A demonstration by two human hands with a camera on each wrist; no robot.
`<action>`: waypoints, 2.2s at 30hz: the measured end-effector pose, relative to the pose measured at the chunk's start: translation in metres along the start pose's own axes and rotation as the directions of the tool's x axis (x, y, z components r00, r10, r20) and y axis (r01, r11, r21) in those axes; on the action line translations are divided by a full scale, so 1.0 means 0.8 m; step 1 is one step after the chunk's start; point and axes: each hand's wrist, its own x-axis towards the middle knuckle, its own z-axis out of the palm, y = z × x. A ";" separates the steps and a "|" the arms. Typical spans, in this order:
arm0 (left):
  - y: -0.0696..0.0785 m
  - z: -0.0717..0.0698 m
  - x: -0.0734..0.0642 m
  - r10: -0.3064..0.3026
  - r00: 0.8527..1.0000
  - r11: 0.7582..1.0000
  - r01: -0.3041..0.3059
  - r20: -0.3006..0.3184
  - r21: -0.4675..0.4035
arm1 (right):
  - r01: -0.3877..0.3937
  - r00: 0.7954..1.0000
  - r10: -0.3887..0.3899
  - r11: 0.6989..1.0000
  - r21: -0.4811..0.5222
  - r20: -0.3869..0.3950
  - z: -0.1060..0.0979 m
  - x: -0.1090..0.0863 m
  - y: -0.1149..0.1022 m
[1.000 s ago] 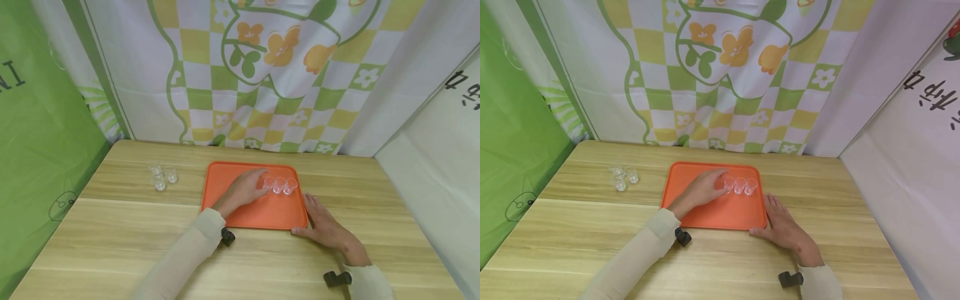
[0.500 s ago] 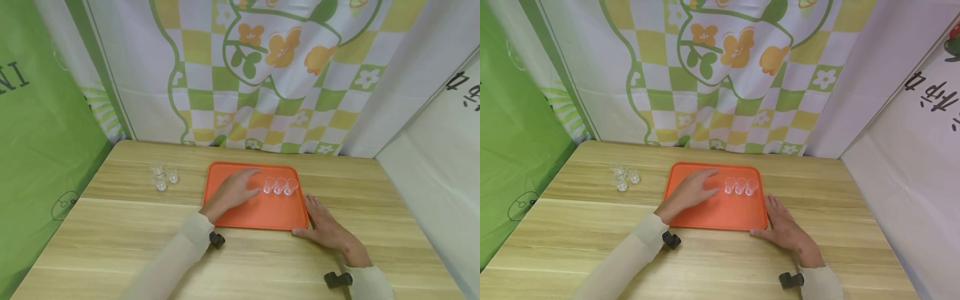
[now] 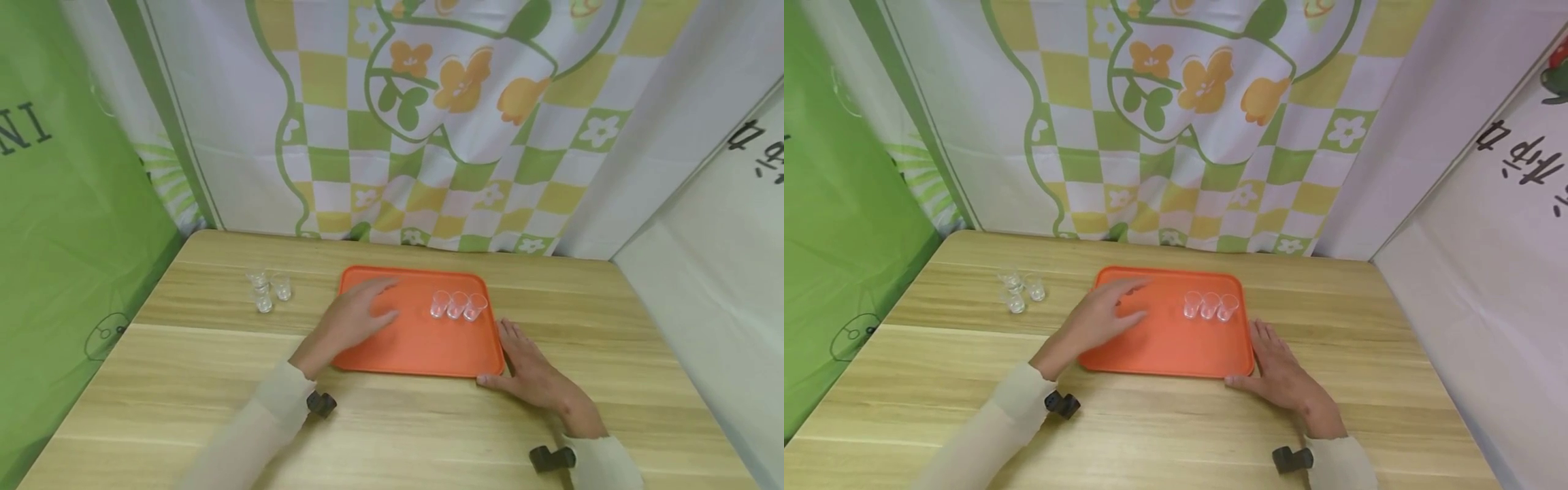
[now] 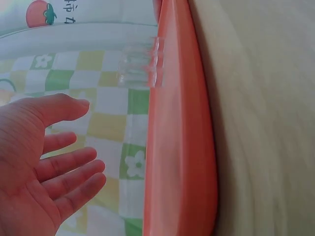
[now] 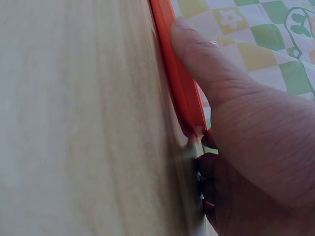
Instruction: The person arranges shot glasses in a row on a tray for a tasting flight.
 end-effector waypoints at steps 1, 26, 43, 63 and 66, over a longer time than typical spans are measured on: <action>-0.001 -0.003 -0.003 0.000 1.000 1.000 0.000 -0.007 0.014 | 0.000 1.000 0.000 1.000 0.000 -0.001 0.000 0.000 0.000; -0.056 -0.088 -0.061 -0.040 0.986 0.992 0.059 -0.163 0.112 | -0.007 1.000 0.007 1.000 -0.010 0.005 -0.001 -0.001 0.001; -0.087 -0.122 -0.091 -0.054 0.954 0.984 0.101 -0.293 0.148 | -0.006 1.000 0.006 1.000 -0.006 0.007 0.000 -0.001 0.003; -0.105 -0.148 -0.111 -0.094 0.933 0.973 0.159 -0.347 0.165 | -0.006 1.000 0.006 1.000 -0.001 0.006 0.000 -0.001 0.001; -0.109 -0.149 -0.112 -0.109 0.933 0.971 0.173 -0.342 0.163 | -0.012 1.000 0.012 1.000 0.004 0.012 -0.001 -0.001 0.001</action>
